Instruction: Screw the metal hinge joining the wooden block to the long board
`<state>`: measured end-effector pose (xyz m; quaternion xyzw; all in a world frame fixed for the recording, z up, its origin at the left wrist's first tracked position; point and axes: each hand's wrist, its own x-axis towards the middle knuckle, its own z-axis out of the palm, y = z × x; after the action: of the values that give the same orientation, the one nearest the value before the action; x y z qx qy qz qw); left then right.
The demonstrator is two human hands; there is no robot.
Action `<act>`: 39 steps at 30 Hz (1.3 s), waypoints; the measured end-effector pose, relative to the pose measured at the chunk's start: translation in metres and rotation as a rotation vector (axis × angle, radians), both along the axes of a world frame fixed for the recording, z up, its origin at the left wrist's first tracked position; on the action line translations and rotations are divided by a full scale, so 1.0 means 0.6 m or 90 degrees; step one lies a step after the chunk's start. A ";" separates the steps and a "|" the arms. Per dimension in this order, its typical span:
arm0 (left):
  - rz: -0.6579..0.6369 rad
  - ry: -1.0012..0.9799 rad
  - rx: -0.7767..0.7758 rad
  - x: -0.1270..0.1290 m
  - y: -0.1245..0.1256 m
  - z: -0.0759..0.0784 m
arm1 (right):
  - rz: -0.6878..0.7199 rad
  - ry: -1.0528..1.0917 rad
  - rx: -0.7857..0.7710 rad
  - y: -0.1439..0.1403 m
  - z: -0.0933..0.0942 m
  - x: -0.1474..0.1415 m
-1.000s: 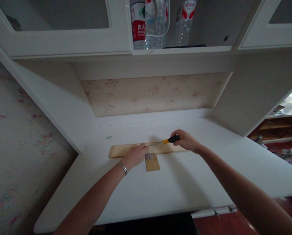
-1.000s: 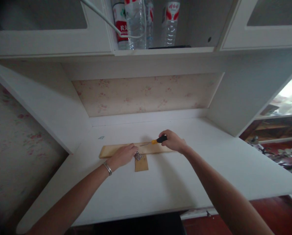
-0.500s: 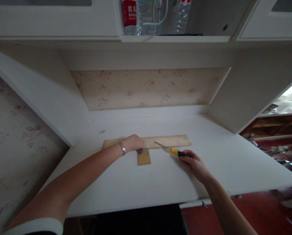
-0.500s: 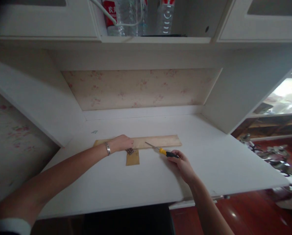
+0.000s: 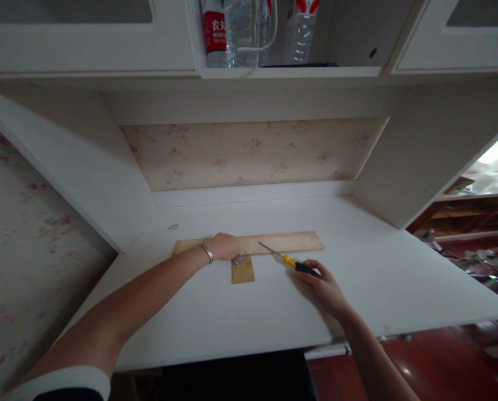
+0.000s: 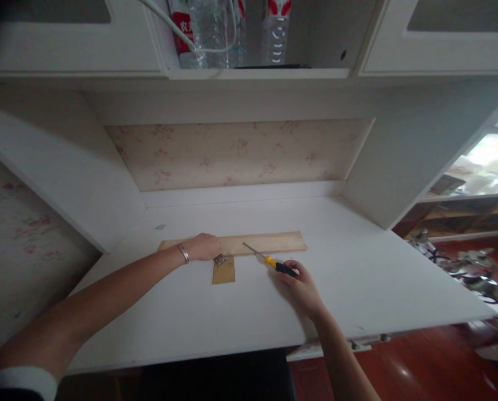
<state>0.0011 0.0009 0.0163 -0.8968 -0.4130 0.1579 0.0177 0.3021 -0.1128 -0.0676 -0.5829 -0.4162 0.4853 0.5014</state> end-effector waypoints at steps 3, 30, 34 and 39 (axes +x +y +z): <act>0.028 0.008 -0.028 0.009 0.019 0.000 | 0.012 -0.005 -0.003 -0.001 0.001 -0.001; -0.149 -0.071 0.013 -0.026 0.013 0.012 | -0.016 -0.038 0.052 -0.010 0.005 -0.009; -0.044 -0.049 -0.021 -0.018 0.015 0.006 | -0.008 -0.048 0.059 -0.006 -0.002 -0.008; 0.069 -0.065 -0.031 0.001 0.033 0.003 | -0.031 -0.038 0.058 -0.006 -0.006 -0.009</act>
<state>0.0017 0.0209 0.0184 -0.8800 -0.4575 0.1227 -0.0340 0.2969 -0.1165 -0.0711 -0.5839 -0.4381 0.4358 0.5265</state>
